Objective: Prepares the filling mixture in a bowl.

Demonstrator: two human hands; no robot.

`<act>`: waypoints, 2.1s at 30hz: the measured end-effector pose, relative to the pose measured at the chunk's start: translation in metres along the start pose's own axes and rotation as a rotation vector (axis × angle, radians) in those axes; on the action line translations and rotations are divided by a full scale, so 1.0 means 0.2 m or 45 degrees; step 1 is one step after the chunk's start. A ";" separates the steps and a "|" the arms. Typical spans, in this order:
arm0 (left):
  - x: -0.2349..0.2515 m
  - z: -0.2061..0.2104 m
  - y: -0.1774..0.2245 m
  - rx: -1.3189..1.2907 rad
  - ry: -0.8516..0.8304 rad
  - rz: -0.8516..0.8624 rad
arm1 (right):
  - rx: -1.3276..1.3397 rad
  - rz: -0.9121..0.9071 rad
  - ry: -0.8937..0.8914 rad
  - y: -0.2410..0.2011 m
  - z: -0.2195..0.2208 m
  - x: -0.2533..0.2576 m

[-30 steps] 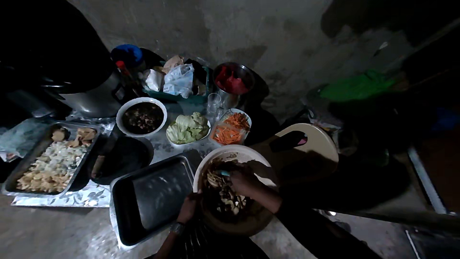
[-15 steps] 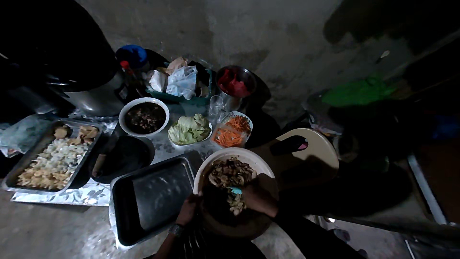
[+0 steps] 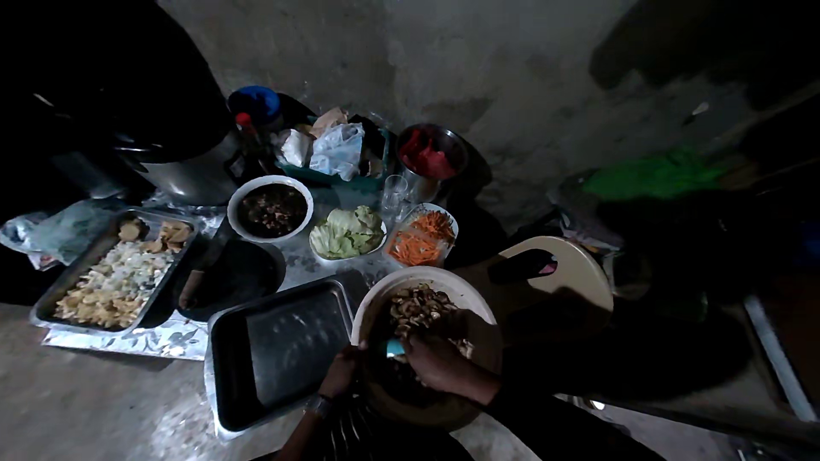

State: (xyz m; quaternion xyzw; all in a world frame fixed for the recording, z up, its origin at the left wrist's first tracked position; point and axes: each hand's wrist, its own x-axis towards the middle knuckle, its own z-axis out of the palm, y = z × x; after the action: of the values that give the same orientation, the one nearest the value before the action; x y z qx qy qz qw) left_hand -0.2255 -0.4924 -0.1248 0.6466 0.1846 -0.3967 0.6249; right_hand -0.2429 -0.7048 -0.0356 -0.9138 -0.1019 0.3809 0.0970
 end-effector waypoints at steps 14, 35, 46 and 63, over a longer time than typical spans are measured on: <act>0.00 0.02 -0.01 -0.080 0.054 -0.029 | 0.209 0.390 -0.240 -0.10 0.09 0.00; 0.02 0.01 0.01 -0.054 0.048 -0.017 | 0.303 0.413 -0.094 0.03 0.01 -0.38; 0.03 0.00 -0.01 -0.024 0.035 -0.008 | 0.152 0.776 0.148 0.41 -0.13 -0.16; 0.02 0.02 -0.01 -0.113 0.074 0.032 | 0.054 0.570 -0.167 0.40 -0.05 -0.14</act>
State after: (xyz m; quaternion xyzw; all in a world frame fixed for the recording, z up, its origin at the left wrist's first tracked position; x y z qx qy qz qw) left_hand -0.2248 -0.4977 -0.1291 0.6317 0.2120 -0.3613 0.6523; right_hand -0.2468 -0.7897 -0.0296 -0.8847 0.1054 0.4535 0.0224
